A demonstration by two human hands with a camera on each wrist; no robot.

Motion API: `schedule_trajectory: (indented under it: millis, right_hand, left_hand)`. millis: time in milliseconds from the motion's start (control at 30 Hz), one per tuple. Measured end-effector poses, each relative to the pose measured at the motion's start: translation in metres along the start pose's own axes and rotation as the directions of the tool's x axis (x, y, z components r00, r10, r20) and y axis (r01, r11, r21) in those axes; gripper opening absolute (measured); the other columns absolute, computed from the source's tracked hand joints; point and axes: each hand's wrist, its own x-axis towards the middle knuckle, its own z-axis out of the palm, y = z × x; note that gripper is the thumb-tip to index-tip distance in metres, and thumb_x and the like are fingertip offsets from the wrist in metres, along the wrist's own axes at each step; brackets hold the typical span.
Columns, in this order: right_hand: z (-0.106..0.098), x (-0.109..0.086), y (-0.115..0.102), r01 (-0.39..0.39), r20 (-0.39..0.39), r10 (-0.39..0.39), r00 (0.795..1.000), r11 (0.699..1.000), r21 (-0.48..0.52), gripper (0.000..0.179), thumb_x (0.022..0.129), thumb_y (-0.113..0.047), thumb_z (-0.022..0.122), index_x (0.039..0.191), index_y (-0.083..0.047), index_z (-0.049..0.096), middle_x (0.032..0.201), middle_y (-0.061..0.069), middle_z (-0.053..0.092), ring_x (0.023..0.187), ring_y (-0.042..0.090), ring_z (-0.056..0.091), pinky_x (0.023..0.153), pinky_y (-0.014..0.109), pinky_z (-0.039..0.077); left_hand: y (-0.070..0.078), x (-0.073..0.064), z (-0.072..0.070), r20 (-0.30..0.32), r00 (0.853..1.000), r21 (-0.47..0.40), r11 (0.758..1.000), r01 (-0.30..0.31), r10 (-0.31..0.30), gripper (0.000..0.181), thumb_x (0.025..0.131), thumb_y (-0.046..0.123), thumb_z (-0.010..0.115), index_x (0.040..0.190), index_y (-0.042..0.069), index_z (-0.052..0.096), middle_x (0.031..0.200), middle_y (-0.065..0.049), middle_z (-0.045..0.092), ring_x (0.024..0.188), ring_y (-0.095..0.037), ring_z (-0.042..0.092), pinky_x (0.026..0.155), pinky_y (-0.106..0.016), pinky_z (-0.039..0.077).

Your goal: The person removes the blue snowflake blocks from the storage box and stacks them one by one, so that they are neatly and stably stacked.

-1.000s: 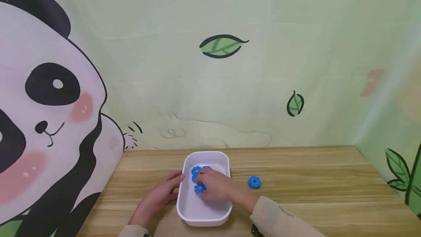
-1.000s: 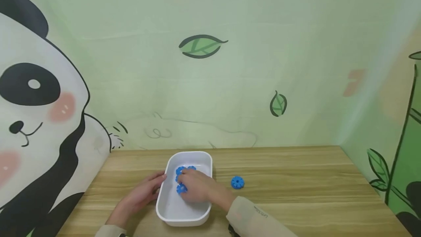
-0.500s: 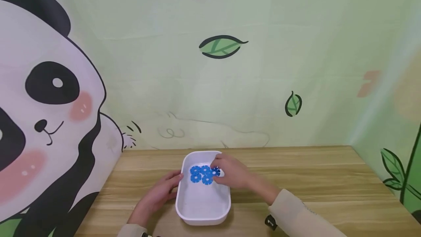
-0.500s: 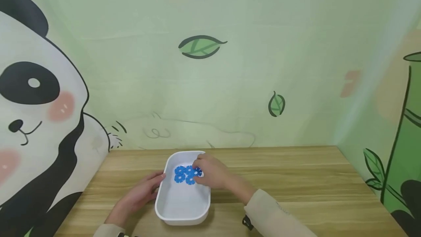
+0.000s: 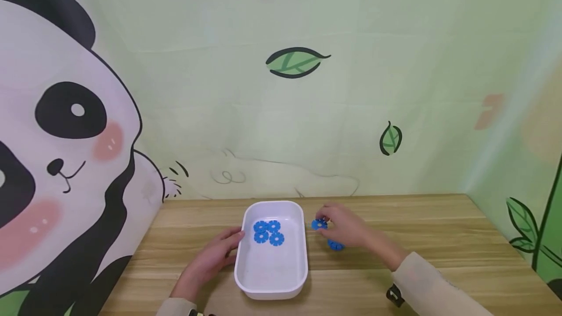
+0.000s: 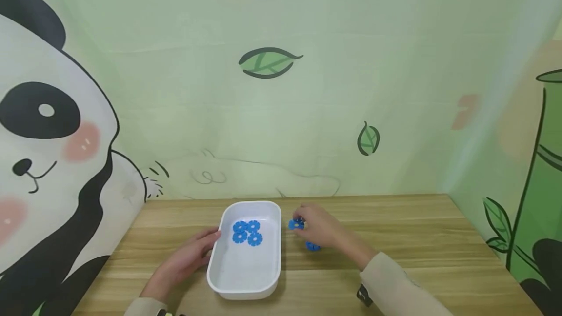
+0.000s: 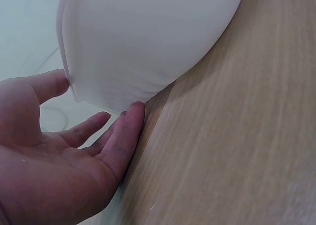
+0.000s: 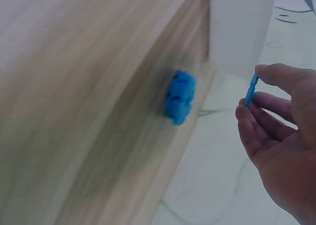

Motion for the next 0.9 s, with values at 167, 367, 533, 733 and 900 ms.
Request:
schedule_trajectory:
  millis: [167, 367, 533, 733, 900]
  right_hand:
    - [0.001, -0.014, 0.017, -0.009, -0.016, 0.009, 1.000, 1.000, -0.009, 0.024, 0.092, -0.015, 0.084, 0.108, -0.001, 0.074, 0.103, 0.005, 0.068, 0.098, 0.024, 0.067, 0.086, 0.039, 0.062]
    - [0.000, -0.028, 0.030, -0.017, 0.018, 0.017, 1.000, 1.000, -0.003, 0.024, 0.092, -0.013, 0.083, 0.108, 0.001, 0.073, 0.101, 0.005, 0.069, 0.097, 0.024, 0.066, 0.085, 0.040, 0.061]
    - [0.003, -0.036, 0.036, -0.003, 0.045, 0.003, 0.999, 1.000, 0.001, 0.023, 0.092, -0.013, 0.083, 0.109, -0.001, 0.073, 0.102, 0.003, 0.068, 0.098, 0.024, 0.066, 0.086, 0.040, 0.061]
    - [0.011, -0.038, 0.042, 0.039, 0.038, -0.038, 0.999, 0.999, -0.009, 0.027, 0.091, -0.015, 0.084, 0.110, -0.001, 0.072, 0.105, 0.005, 0.069, 0.098, 0.025, 0.068, 0.087, 0.041, 0.061]
    - [0.017, -0.038, 0.042, 0.074, 0.016, -0.073, 0.997, 0.997, -0.034, 0.028, 0.091, -0.016, 0.084, 0.111, -0.001, 0.072, 0.104, 0.005, 0.069, 0.096, 0.022, 0.066, 0.086, 0.041, 0.060]
  left_hand:
    - [0.000, 0.002, 0.002, 0.001, 1.000, 0.005, 1.000, 0.007, -0.007, 0.063, 0.111, 0.034, 0.056, 0.157, -0.005, 0.039, 0.156, -0.028, 0.047, 0.144, -0.045, 0.046, 0.112, -0.053, 0.051]
    - [0.000, 0.001, 0.002, 0.014, 1.000, 0.000, 1.000, 0.003, -0.003, 0.064, 0.111, 0.034, 0.056, 0.158, -0.006, 0.038, 0.157, -0.028, 0.046, 0.145, -0.045, 0.045, 0.112, -0.054, 0.050]
    - [0.001, 0.001, 0.002, 0.011, 1.000, -0.005, 1.000, -0.001, 0.001, 0.063, 0.112, 0.033, 0.055, 0.157, -0.007, 0.038, 0.156, -0.029, 0.046, 0.145, -0.046, 0.045, 0.112, -0.056, 0.049]
    - [0.001, 0.002, 0.000, 0.008, 1.000, 0.001, 1.000, 0.003, -0.003, 0.063, 0.112, 0.034, 0.054, 0.157, -0.007, 0.038, 0.157, -0.030, 0.045, 0.145, -0.047, 0.044, 0.112, -0.056, 0.049]
    - [0.001, 0.001, -0.001, 0.006, 1.000, 0.002, 1.000, 0.016, -0.016, 0.064, 0.111, 0.035, 0.055, 0.158, -0.005, 0.038, 0.158, -0.029, 0.045, 0.146, -0.046, 0.044, 0.113, -0.056, 0.049]
